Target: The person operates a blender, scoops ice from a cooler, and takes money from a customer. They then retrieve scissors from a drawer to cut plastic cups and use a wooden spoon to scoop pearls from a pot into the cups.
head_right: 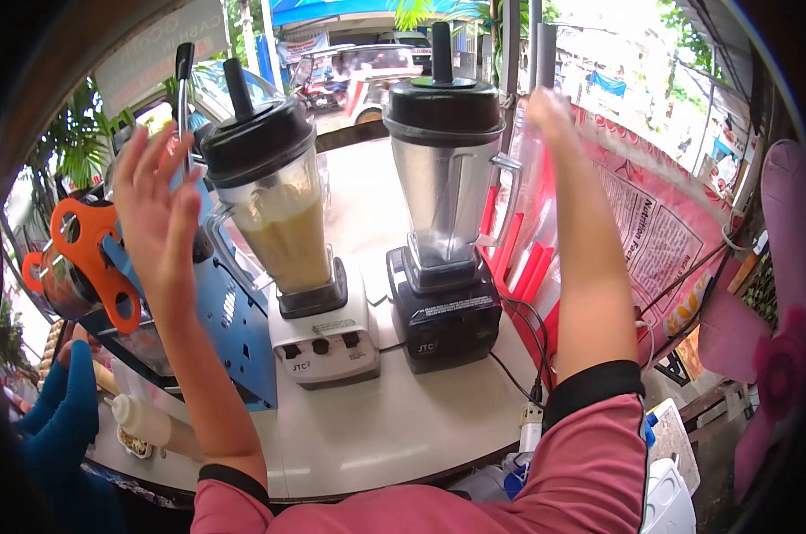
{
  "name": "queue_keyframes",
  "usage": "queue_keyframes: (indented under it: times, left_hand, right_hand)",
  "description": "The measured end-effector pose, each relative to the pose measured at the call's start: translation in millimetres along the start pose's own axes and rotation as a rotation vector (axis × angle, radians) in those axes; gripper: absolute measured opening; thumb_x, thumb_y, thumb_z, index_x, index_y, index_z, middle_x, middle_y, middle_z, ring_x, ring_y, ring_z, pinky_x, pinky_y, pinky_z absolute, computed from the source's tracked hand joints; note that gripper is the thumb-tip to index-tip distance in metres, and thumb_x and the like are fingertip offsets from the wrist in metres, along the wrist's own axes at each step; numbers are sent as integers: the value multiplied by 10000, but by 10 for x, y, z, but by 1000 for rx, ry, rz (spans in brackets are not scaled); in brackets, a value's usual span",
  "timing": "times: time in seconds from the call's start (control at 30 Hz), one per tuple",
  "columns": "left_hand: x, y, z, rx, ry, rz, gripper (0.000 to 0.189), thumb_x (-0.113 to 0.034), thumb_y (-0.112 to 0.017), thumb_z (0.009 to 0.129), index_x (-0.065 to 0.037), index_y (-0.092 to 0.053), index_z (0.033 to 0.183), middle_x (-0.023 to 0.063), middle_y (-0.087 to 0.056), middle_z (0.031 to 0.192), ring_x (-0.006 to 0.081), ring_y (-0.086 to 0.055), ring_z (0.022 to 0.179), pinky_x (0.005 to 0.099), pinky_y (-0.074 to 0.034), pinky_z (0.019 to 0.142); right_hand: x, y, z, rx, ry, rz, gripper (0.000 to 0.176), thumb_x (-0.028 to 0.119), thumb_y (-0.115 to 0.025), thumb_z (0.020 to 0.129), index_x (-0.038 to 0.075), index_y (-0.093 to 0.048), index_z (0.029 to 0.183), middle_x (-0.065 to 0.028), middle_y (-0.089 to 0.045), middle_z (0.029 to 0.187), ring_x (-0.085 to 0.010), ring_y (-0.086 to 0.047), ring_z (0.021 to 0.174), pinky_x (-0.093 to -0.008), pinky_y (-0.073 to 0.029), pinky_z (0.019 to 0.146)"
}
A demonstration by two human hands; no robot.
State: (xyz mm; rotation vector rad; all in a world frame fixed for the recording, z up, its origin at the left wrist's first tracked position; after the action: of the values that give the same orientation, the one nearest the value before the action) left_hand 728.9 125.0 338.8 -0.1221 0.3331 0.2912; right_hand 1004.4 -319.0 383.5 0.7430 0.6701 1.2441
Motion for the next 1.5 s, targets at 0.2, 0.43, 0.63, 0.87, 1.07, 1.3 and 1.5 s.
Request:
queue_keyframes:
  times: [0.2,0.43,0.63,0.87,1.07,1.3,1.5]
  left_hand:
    - [-139,-835,-1048,639,454,-370,343,-61,-651,837,-22,-553,1164,109,-667,1044,135,-643,952,267,-498,776]
    - [791,-3424,-2230,506,444,-303,660,-163,-609,908,53,-256,1421,280,-433,1363,349,-428,1293,405,-404,1012]
    - [1675,-4400,-1748,28,604,-92,821,-126,-731,760,68,-268,1409,255,-560,1220,338,-552,1150,375,-430,972]
    - [1868,-4460,-1577,53,523,98,1075,-289,-884,565,82,-311,1395,251,-486,1314,350,-481,1222,386,-376,1037]
    - [1950,-4378,-1620,48,448,15,1032,-329,-882,575,110,-366,1353,263,-483,1299,370,-477,1214,401,-364,1045]
    - [1918,-4401,-1644,148,569,141,1062,-367,-842,641,101,-269,1402,268,-413,1365,364,-412,1277,395,-315,1078]
    - [1200,-4238,-1476,176,482,-172,926,-471,-632,859,33,-154,1471,254,-254,1495,321,-226,1406,431,-168,1137]
  right_hand:
    - [89,-109,-293,22,-119,81,619,571,-554,860,116,-498,1276,-175,-613,1210,-331,-582,1136,-455,-480,931]
    - [-256,-122,-340,-92,120,159,426,479,-503,922,158,-596,1186,-153,-633,1170,-335,-573,1128,-457,-442,965]
    - [-432,5,-432,-133,285,335,397,445,-517,927,131,-657,1126,-156,-638,1155,-349,-574,1107,-434,-439,962]
    - [-566,23,-507,-104,349,398,366,435,-499,945,158,-618,1153,-199,-632,1116,-361,-575,1097,-444,-450,937]
    - [-641,34,-299,-281,395,334,301,400,-487,967,153,-585,1109,-188,-628,1006,-340,-612,937,-435,-490,828]
    - [-515,946,-304,-463,188,281,435,557,-484,920,195,-584,1141,-206,-589,1038,-358,-573,1058,-495,-467,871]
    - [-563,1211,-1514,-791,14,706,502,332,-736,749,8,-504,1054,-169,-550,1037,-288,-553,956,-369,-454,833]
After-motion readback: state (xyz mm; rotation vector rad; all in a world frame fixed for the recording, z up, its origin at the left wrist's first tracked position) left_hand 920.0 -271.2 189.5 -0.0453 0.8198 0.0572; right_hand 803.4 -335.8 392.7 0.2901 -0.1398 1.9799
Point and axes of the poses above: each hand's wrist, its own z-axis towards the middle knuckle, its own y-axis out of the back of the hand, x = y × z, the point moved 2 cm from there along z, towards the middle knuckle
